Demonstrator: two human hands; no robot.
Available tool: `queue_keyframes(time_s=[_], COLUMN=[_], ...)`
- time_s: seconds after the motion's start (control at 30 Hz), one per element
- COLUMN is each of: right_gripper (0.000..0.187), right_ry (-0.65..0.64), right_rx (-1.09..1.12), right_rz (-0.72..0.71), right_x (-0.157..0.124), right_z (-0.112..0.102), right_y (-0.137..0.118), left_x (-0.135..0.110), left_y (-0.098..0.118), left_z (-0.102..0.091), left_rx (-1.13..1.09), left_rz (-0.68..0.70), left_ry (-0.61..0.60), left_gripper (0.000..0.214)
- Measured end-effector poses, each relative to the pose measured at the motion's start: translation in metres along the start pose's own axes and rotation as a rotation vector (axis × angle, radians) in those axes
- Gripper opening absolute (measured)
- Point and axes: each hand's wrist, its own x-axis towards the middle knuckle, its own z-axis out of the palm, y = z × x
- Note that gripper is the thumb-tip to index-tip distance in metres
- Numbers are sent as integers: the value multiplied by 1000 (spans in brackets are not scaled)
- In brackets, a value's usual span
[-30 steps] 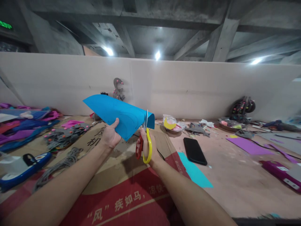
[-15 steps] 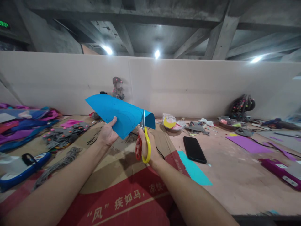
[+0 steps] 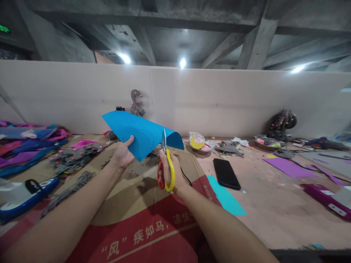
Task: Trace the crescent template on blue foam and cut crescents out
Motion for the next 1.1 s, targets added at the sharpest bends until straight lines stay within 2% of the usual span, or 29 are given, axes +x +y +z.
queue_keyframes(time_s=[0.27, 0.53, 0.73, 1.1], right_gripper=[51, 54, 51, 46], right_ry=[-25, 19, -1, -67], right_rx=[-53, -54, -25, -31], right_rz=[-30, -31, -31, -23], right_x=[7, 4, 2, 1], right_z=[-5, -2, -2, -5], right_y=[11, 2, 3, 5], left_x=[3, 3, -1, 5], left_y=[3, 0, 0, 9], left_z=[-5, -7, -3, -9], left_rx=[23, 39, 48, 80], left_rz=[15, 24, 26, 10], left_ry=[-6, -23, -26, -17], left_gripper=[50, 62, 56, 56])
